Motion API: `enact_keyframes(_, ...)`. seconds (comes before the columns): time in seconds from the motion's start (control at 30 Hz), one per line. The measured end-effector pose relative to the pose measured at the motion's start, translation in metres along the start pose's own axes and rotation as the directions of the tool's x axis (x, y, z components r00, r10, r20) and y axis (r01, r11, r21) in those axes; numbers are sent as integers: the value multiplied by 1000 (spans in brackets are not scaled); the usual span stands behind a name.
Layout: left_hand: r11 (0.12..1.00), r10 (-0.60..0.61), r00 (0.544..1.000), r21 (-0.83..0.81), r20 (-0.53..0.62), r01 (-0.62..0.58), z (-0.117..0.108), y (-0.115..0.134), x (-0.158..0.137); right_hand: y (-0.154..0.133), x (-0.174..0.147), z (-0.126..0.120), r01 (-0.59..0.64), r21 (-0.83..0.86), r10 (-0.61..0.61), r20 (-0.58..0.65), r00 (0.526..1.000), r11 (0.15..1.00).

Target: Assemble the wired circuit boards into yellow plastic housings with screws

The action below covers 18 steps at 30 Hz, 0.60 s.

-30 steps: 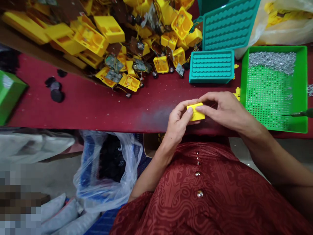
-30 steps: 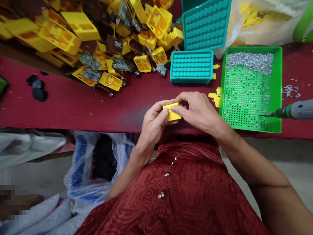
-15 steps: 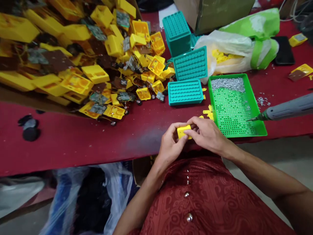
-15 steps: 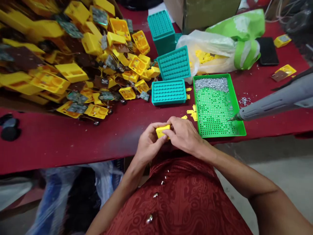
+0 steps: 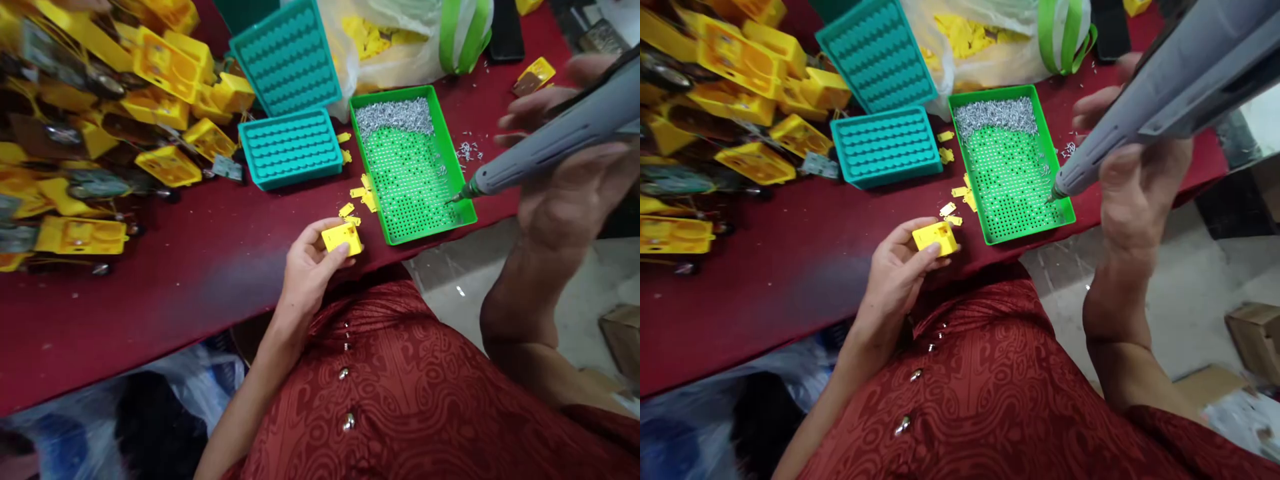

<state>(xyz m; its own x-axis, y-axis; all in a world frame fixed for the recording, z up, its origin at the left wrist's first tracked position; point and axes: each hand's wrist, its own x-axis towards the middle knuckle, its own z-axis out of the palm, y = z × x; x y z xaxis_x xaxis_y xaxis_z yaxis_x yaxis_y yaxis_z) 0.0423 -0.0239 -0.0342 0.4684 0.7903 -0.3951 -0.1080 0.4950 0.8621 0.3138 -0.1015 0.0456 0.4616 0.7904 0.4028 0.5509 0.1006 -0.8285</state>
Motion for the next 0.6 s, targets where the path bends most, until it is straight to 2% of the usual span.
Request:
enact_keyframes(0.07, 1000, -19, 1000, -9, -4, 19, 4, -1, -1, 1, 0, 16, 166, 182, -135, -168, 976, 969)
enact_keyframes(0.1, 1000, -23, 1000, -9, -5, 23, 5, -2, -1, 1, -1, 24, 205, 227, -160, -200, 967, 952)
enact_keyframes(0.27, 1000, -12, 1000, 29, -1, 12, 4, -3, 0, 2, -7, 58, 188, 132, -160, -193, 968, 973)
enact_keyframes(0.4, 999, -27, 999, 27, -27, 28, 3, -3, 0, 6, 0, 76, 243, -49, -247, -237, 940, 969)
enact_keyframes(0.47, 1000, -27, 999, 11, -34, 28, 4, -2, -1, 10, 7, 81, 197, -118, -224, -283, 933, 973)
enact_keyframes(0.6, 1000, -20, 999, 12, -38, 20, 4, -1, -2, 16, 18, 87, 84, -113, -115, -309, 944, 990)
